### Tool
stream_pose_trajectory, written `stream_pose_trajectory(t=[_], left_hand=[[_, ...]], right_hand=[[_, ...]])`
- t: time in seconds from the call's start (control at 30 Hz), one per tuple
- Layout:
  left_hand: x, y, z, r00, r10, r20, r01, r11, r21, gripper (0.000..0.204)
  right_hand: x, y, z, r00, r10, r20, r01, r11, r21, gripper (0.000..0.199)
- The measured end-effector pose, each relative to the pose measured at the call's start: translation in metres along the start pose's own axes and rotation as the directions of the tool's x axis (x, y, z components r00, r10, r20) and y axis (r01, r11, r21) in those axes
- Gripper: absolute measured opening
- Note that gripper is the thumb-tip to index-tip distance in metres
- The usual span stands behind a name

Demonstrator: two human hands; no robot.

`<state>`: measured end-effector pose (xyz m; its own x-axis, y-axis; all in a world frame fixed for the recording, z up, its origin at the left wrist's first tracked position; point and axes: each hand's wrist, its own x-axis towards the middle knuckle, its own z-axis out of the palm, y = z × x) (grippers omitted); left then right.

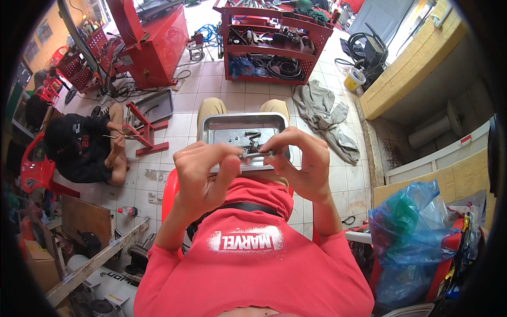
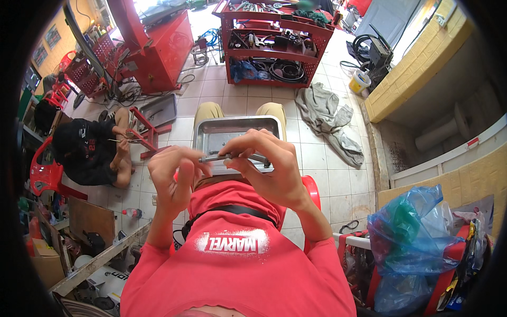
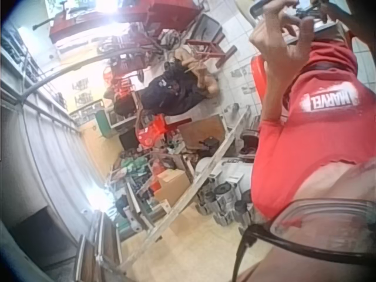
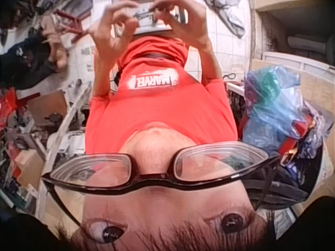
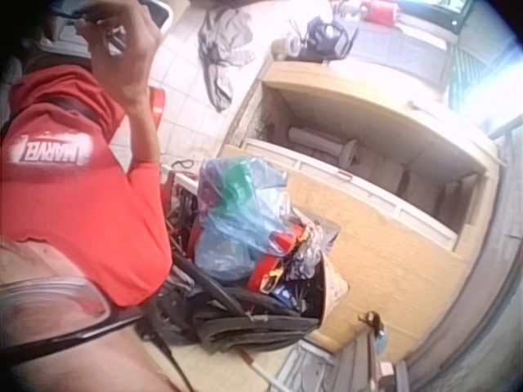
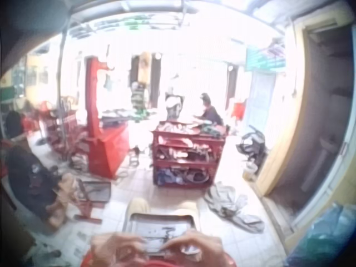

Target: The person sits on a red plastic chair in a workshop, assembling small mechanical components on a metal tray resting on their lap. They manipulate a cylindrical metal part, a circular ring, and a rod, fitting them together by hand. The person repeatedly adjusts the assembly, rotating the parts to align them, and places the components back on the tray between adjustments.

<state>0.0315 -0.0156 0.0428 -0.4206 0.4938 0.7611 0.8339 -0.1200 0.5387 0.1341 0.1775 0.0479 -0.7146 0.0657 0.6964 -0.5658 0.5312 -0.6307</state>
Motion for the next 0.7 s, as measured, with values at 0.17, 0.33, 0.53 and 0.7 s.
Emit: stream_pose_trajectory(t=[0.17, 0.33, 0.53, 0.7], left_hand=[[0.000, 0.005, 0.012, 0.994, -0.002, -0.108, 0.009, 0.998, 0.057, 0.011], [-0.003, -0.009, -0.001, 0.995, 0.072, 0.069, -0.085, 0.975, 0.204, 0.025], [0.000, 0.001, 0.010, 0.997, -0.012, -0.074, 0.017, 0.998, 0.056, 0.032], [0.001, -0.003, 0.005, 0.999, 0.015, -0.039, -0.008, 0.985, 0.174, 0.012]], right_hand=[[0.001, 0.000, 0.001, 0.999, 0.037, -0.023, -0.036, 0.999, 0.015, 0.027], [0.001, 0.000, -0.002, 0.999, 0.042, 0.013, -0.041, 0.999, -0.022, 0.027], [-0.001, -0.002, -0.001, 0.994, 0.104, -0.033, -0.105, 0.994, -0.022, 0.027], [0.000, -0.002, -0.005, 0.997, 0.071, 0.002, -0.071, 0.997, -0.015, 0.027]])
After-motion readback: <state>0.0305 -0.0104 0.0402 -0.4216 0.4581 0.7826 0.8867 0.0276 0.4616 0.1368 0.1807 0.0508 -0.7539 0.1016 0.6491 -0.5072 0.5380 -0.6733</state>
